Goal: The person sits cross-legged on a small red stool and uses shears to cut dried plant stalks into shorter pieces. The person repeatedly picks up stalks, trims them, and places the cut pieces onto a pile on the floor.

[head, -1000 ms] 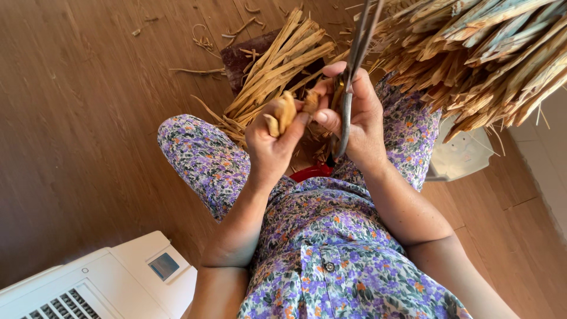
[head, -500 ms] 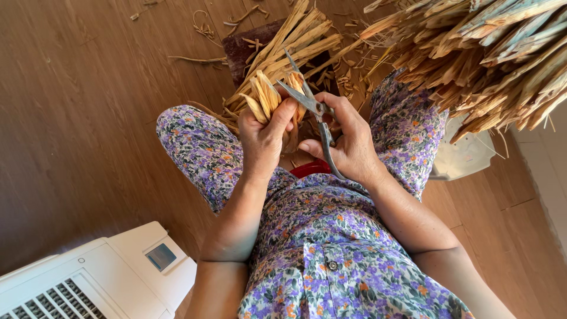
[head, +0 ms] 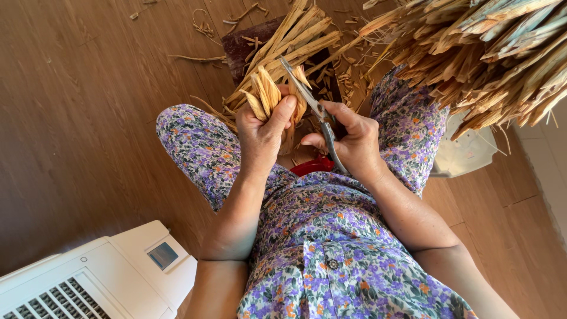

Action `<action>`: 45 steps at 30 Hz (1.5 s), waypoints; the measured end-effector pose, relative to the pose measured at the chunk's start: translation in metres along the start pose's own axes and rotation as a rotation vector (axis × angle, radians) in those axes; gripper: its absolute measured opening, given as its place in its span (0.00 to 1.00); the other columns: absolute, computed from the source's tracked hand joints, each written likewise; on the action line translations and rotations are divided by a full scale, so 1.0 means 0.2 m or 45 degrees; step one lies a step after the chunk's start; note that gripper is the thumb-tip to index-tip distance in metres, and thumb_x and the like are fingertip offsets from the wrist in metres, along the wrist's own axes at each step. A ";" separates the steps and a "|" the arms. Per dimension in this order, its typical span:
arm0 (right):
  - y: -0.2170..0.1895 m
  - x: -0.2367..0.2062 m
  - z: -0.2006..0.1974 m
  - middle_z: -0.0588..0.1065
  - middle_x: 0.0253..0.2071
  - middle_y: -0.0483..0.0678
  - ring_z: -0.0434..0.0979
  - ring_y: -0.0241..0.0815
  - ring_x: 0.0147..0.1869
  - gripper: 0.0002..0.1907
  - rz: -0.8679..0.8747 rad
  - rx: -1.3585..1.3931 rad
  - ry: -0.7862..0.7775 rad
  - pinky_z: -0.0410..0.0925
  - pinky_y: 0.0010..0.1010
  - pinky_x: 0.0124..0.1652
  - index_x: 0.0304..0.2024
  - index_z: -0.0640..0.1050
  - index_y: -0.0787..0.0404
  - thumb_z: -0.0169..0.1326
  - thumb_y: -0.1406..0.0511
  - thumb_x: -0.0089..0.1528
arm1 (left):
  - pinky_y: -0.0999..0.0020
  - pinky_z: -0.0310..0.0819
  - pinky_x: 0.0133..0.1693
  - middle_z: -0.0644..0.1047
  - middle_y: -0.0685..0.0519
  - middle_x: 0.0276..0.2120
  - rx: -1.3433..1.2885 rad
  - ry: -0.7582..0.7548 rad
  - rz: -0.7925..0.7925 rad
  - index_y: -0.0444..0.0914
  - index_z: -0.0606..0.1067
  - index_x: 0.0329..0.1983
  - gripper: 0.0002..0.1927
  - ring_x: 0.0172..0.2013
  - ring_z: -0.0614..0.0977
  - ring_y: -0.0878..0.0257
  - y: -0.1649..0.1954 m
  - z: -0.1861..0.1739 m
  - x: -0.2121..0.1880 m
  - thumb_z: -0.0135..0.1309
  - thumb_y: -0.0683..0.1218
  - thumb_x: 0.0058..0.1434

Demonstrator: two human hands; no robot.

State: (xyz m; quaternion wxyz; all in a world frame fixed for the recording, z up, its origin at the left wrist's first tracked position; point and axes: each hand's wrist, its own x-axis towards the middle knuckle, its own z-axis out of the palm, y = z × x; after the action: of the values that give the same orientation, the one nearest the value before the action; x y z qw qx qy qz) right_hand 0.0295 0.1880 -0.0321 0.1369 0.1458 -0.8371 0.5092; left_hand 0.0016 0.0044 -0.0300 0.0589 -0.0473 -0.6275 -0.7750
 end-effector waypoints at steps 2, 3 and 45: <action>0.02 -0.01 0.01 0.81 0.39 0.48 0.82 0.34 0.40 0.31 0.047 0.061 0.001 0.74 0.25 0.42 0.55 0.78 0.64 0.72 0.55 0.56 | 0.76 0.76 0.34 0.82 0.54 0.34 0.043 -0.024 0.020 0.33 0.80 0.47 0.09 0.31 0.80 0.70 0.00 0.00 0.00 0.60 0.45 0.70; 0.03 -0.02 0.01 0.82 0.40 0.47 0.81 0.33 0.40 0.30 0.072 0.092 0.003 0.74 0.25 0.42 0.54 0.78 0.64 0.72 0.56 0.56 | 0.75 0.77 0.37 0.82 0.53 0.36 0.073 -0.048 0.045 0.33 0.80 0.48 0.10 0.34 0.81 0.69 0.00 0.00 0.00 0.59 0.45 0.71; 0.56 0.02 0.21 0.78 0.42 0.43 0.78 0.32 0.45 0.22 0.505 0.738 0.284 0.72 0.22 0.43 0.61 0.73 0.60 0.63 0.67 0.65 | 0.69 0.80 0.34 0.81 0.52 0.34 0.559 0.146 -0.261 0.36 0.79 0.44 0.08 0.30 0.81 0.65 -0.51 -0.09 0.14 0.62 0.42 0.64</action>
State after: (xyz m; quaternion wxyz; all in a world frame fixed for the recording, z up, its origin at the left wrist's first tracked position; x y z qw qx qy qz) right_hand -0.0194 0.1999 -0.1396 0.0789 -0.0431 -0.6500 0.7546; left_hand -0.0423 0.0062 -0.1276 0.0245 0.0745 -0.7780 -0.6233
